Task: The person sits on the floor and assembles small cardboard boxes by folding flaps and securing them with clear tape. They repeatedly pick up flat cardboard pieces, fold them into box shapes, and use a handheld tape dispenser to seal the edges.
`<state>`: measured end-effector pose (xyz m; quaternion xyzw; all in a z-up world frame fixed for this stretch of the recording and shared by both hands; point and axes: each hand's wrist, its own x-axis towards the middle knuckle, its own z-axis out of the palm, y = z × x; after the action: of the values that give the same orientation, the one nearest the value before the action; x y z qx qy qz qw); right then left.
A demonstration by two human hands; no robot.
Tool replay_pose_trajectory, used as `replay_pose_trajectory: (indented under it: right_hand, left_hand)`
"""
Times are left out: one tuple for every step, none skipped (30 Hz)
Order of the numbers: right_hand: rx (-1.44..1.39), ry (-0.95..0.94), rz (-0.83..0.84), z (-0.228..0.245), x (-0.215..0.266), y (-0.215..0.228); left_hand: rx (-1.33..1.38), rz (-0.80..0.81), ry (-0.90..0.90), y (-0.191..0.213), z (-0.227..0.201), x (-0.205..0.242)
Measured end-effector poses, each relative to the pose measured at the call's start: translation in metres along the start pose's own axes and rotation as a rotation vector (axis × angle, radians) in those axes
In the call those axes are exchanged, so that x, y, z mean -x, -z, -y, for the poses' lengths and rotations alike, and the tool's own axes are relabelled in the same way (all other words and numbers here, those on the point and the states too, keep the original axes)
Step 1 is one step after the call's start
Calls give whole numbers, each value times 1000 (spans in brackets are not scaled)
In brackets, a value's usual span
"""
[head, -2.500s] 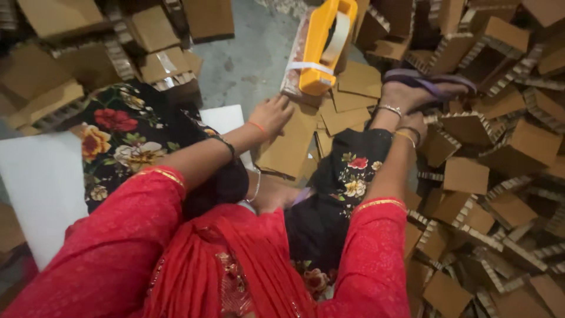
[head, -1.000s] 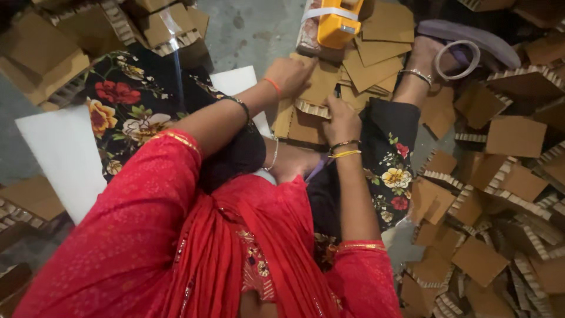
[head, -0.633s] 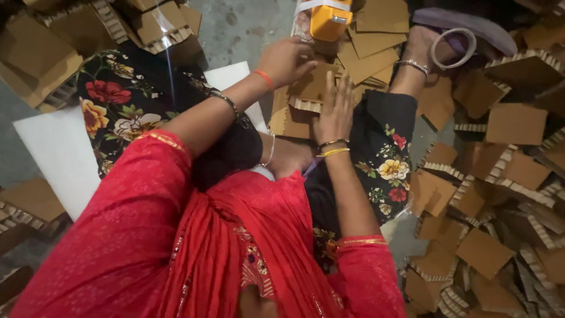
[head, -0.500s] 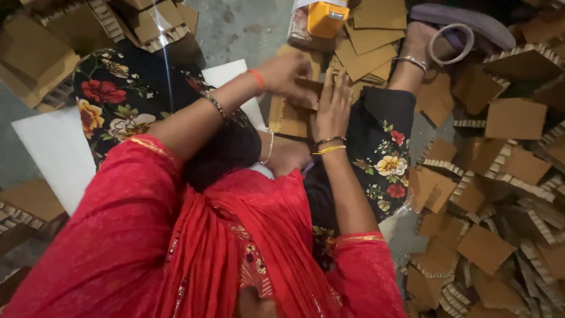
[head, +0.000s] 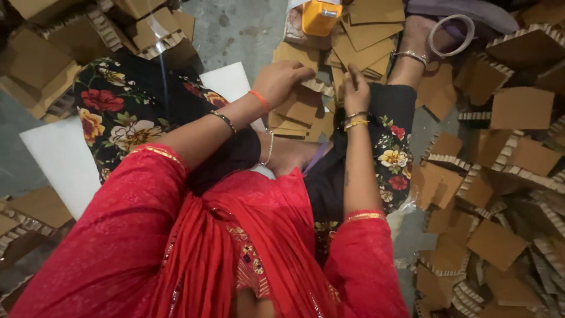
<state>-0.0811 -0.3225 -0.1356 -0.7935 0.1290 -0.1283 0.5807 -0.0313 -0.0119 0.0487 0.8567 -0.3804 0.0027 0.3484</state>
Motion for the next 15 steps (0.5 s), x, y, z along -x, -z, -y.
replay_pose_trajectory:
  right_hand:
    - [23,-95,-36,2,-3,0]
    - [45,-193,-71,7,-5,-1]
    - [88,-185,-158,15,-6,2]
    - [131,-182,-248,25,-7,9]
    - [174,-178,-338,37,-6,17]
    - [130,-141,-355,53,-4,30]
    - [87,-103,-372,70,1,36]
    - [-169,-82,-415,91,7,39]
    - [-424,-59,-454,115,18,46]
    - [-512,-16,-443,140,30,50]
    - [-599,27,-429,163,46,52]
    - [-683,58,-410,182,63,51]
    - [-700,54,-310,195,73,48]
    - [-720,50,-212,204,82,45]
    - [-738,45,-114,208,87,42]
  left_hand:
    - [1,-8,-3,-1,0,0]
    - [1,-15,-7,-1,1,1]
    - [2,-21,-11,-1,2,2]
    - [-3,-16,-1,-2,3,3]
    - [-8,-11,10,-3,4,3]
    - [-13,-10,18,-3,4,4]
    - [-7,-2,17,-2,4,6]
    - [-1,3,14,-1,4,6]
    - [5,8,10,1,5,6]
    - [17,5,3,2,5,4]
    - [28,2,-4,2,4,3]
    - [44,3,-1,2,3,6]
    - [34,2,2,1,4,7]
    - [20,2,3,1,4,7]
    - [6,3,4,1,4,7]
